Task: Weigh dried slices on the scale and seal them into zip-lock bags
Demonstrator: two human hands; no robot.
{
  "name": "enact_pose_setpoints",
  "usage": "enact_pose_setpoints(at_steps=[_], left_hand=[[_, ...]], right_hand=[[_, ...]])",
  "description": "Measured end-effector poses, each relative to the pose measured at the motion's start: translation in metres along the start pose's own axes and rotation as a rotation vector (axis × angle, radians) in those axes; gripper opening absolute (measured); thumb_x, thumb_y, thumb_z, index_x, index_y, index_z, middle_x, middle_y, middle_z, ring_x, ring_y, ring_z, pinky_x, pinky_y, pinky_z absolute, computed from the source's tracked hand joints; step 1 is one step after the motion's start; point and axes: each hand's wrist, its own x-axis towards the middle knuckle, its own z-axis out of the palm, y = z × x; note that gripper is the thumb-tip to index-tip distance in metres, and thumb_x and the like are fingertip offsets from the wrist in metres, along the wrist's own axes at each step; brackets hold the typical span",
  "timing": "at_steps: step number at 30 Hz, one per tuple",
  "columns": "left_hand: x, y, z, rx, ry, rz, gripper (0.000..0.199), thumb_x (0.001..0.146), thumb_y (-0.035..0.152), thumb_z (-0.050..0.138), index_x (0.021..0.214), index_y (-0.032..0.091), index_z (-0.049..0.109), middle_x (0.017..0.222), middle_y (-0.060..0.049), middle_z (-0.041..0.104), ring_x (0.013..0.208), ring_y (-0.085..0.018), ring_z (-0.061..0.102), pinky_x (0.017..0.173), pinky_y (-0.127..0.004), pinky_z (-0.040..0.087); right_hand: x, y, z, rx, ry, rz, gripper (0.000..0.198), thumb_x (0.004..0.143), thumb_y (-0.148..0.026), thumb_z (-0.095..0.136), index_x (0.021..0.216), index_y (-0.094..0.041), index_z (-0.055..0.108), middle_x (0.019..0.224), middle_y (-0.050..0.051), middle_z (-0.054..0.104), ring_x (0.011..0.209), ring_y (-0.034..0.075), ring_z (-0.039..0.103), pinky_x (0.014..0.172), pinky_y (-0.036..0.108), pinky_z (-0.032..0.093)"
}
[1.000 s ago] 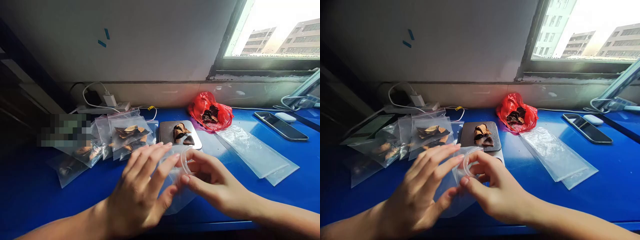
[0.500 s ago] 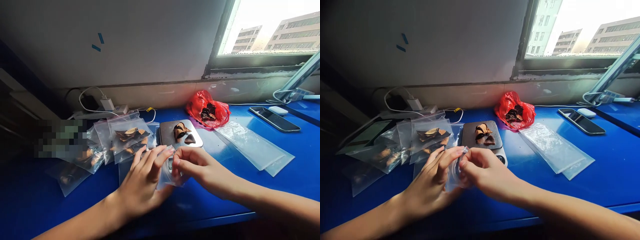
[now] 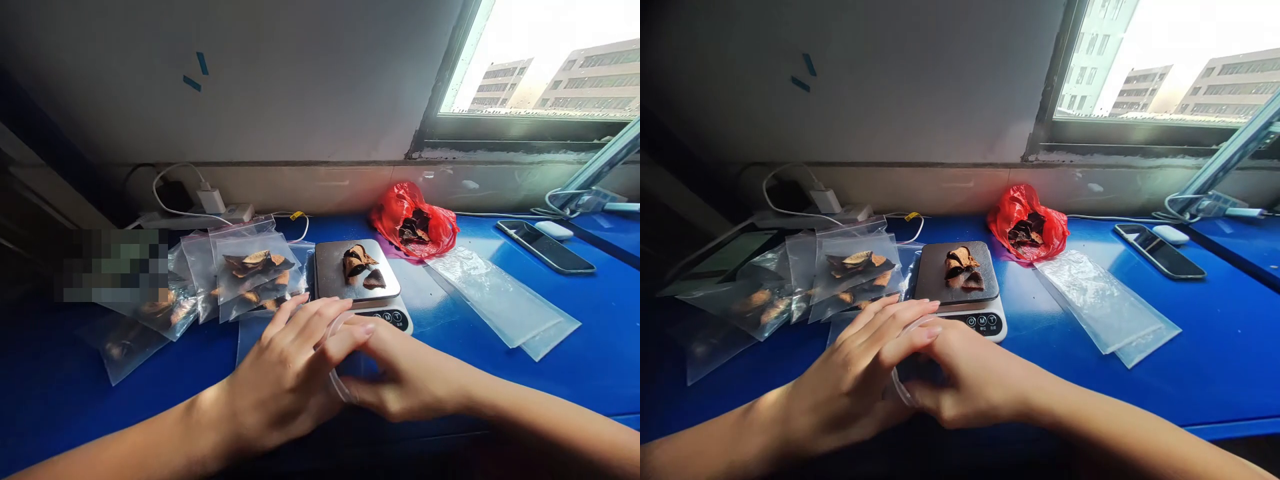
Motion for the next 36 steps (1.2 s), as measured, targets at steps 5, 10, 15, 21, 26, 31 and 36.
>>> enact_pose_setpoints(at_steps=[5,10,15,21,26,31,36], left_hand=[[-0.008,-0.009,0.003,-0.098,0.052,-0.076,0.075,0.079,0.024,0.069,0.141,0.021,0.027,0.133,-0.017,0.056,0.121,-0.031,0.057,0.102,-0.052,0.044],[-0.005,-0.020,0.002,-0.223,0.111,-0.290,0.089,0.071,0.017,0.073,0.144,0.028,0.022,0.133,-0.013,0.056,0.116,-0.031,0.060,0.099,-0.054,0.049],[-0.005,-0.020,0.004,-0.256,0.111,-0.277,0.089,0.070,0.015,0.073,0.143,0.030,0.024,0.134,-0.012,0.056,0.123,-0.031,0.056,0.099,-0.054,0.051],[-0.005,-0.020,0.002,-0.257,0.112,-0.260,0.084,0.072,0.014,0.071,0.142,0.029,0.027,0.131,-0.013,0.058,0.121,-0.032,0.058,0.098,-0.054,0.052],[-0.005,-0.021,0.000,-0.259,0.095,-0.314,0.087,0.070,0.018,0.073,0.142,0.032,0.026,0.131,-0.012,0.057,0.112,-0.032,0.063,0.095,-0.055,0.053],[-0.004,-0.021,0.003,-0.439,0.194,-0.364,0.090,0.077,0.025,0.071,0.142,0.034,0.010,0.132,-0.013,0.051,0.113,-0.028,0.061,0.092,-0.050,0.056],[-0.002,-0.022,0.007,-0.495,0.250,-0.307,0.091,0.078,0.025,0.071,0.141,0.038,0.007,0.128,-0.010,0.051,0.118,-0.028,0.058,0.098,-0.053,0.052]], right_hand=[[-0.005,-0.005,-0.025,-0.013,-0.110,-0.060,0.034,0.082,-0.015,0.063,0.116,-0.013,0.060,0.118,0.010,0.067,0.110,0.018,0.063,0.097,0.028,0.050],[-0.004,0.031,-0.054,-0.549,0.443,-0.024,0.027,0.088,-0.025,0.060,0.114,-0.018,0.061,0.097,0.007,0.066,0.088,0.019,0.064,0.081,0.035,0.054],[0.007,0.068,-0.061,-0.748,0.282,-0.004,0.070,0.084,-0.033,0.066,0.147,-0.023,0.040,0.141,0.016,0.043,0.132,0.029,0.044,0.101,0.045,0.048],[0.019,0.072,-0.059,-0.687,0.248,0.005,0.030,0.090,-0.022,0.056,0.119,-0.018,0.065,0.117,0.011,0.063,0.106,0.021,0.063,0.094,0.038,0.052],[0.019,0.075,-0.058,-0.627,0.333,-0.033,0.028,0.088,-0.023,0.060,0.116,-0.020,0.067,0.117,0.010,0.066,0.104,0.019,0.064,0.091,0.035,0.052],[0.013,0.051,-0.055,-0.440,0.432,-0.158,0.029,0.087,-0.024,0.063,0.116,-0.019,0.065,0.111,0.009,0.068,0.101,0.018,0.065,0.092,0.036,0.052],[0.002,0.016,-0.036,-0.357,0.153,-0.264,0.034,0.089,-0.021,0.061,0.124,-0.019,0.061,0.126,0.013,0.061,0.120,0.021,0.055,0.100,0.039,0.049]])
